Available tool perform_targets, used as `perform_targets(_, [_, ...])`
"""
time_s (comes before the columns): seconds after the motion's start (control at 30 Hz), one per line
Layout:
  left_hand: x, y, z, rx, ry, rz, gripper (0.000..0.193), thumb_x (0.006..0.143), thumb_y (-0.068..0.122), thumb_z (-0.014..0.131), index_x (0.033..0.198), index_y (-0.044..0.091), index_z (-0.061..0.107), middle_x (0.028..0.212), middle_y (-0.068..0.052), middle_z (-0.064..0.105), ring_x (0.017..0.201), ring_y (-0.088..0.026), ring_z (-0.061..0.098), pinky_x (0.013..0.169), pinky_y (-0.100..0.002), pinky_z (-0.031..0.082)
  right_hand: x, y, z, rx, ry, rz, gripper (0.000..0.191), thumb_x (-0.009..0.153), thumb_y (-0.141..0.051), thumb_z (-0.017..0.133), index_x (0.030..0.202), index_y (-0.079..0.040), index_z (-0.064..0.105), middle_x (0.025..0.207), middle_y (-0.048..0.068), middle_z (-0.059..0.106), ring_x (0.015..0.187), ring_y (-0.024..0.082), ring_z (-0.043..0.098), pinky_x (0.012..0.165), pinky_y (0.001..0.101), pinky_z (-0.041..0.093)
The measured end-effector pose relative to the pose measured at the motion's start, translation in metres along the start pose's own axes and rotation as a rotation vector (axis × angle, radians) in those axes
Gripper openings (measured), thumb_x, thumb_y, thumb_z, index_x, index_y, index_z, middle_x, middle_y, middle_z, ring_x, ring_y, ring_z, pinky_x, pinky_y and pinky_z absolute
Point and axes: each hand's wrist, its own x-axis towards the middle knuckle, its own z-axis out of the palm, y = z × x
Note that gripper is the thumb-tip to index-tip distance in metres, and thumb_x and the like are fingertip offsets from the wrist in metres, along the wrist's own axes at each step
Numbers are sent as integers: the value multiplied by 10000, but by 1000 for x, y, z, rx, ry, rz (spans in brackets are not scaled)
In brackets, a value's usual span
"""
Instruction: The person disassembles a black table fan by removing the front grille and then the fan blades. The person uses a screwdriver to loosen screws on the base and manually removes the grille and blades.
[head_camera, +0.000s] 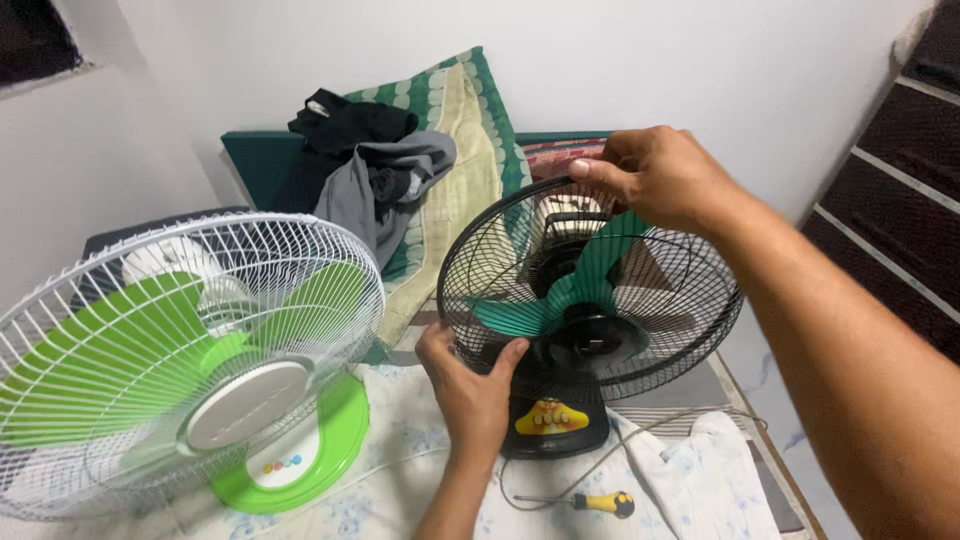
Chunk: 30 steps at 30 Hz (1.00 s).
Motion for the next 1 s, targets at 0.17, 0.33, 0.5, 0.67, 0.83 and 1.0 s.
perform_targets(0.17, [3,17,-9,-210,25,-93,803,703,339,895,1294,7,464,1231,-162,558,1149,-317,586,972,-433,506,8,13,1,-30,34,7,648,885,-608,697,1130,-9,746,978,202,775,884,288,763,793,430,613])
perform_targets(0.33, [23,25,-23,26,-150,-134,745,774,403,838,1387,101,540,1122,-145,568,1048,-305,586,932,-437,498,5,29,-4,-80,-153,-210,826,809,-761,626,1248,-69,728,1133,199,732,1073,364,688,916,505,528])
perform_targets(0.5, [19,23,-25,-25,-109,80,609,836,391,827,1256,31,574,1189,-157,571,1158,-326,569,1019,-448,461,9,23,1,-160,-122,31,853,724,-801,612,1204,-121,801,1129,206,771,1096,366,726,991,497,535])
perform_targets(0.67, [16,20,-20,30,-35,383,522,838,346,864,1132,51,549,1411,-270,504,1311,-405,492,1059,-469,407,20,17,5,-163,-110,12,935,730,-825,619,1227,-45,753,1145,242,749,1088,392,723,966,498,552])
perform_targets(0.83, [31,27,-19,-133,-126,11,787,837,421,789,1459,68,462,1264,-147,567,1164,-315,577,1011,-447,473,19,19,6,-176,-99,-42,923,752,-818,607,1230,-40,743,1141,241,746,1095,392,715,970,498,535])
perform_targets(1.0, [36,50,-19,232,-118,182,935,716,473,916,1488,163,491,1224,-183,480,1179,-379,476,1041,-534,391,8,6,2,-221,-80,-28,834,795,-784,614,1226,-83,752,1138,208,759,1069,351,731,952,450,553])
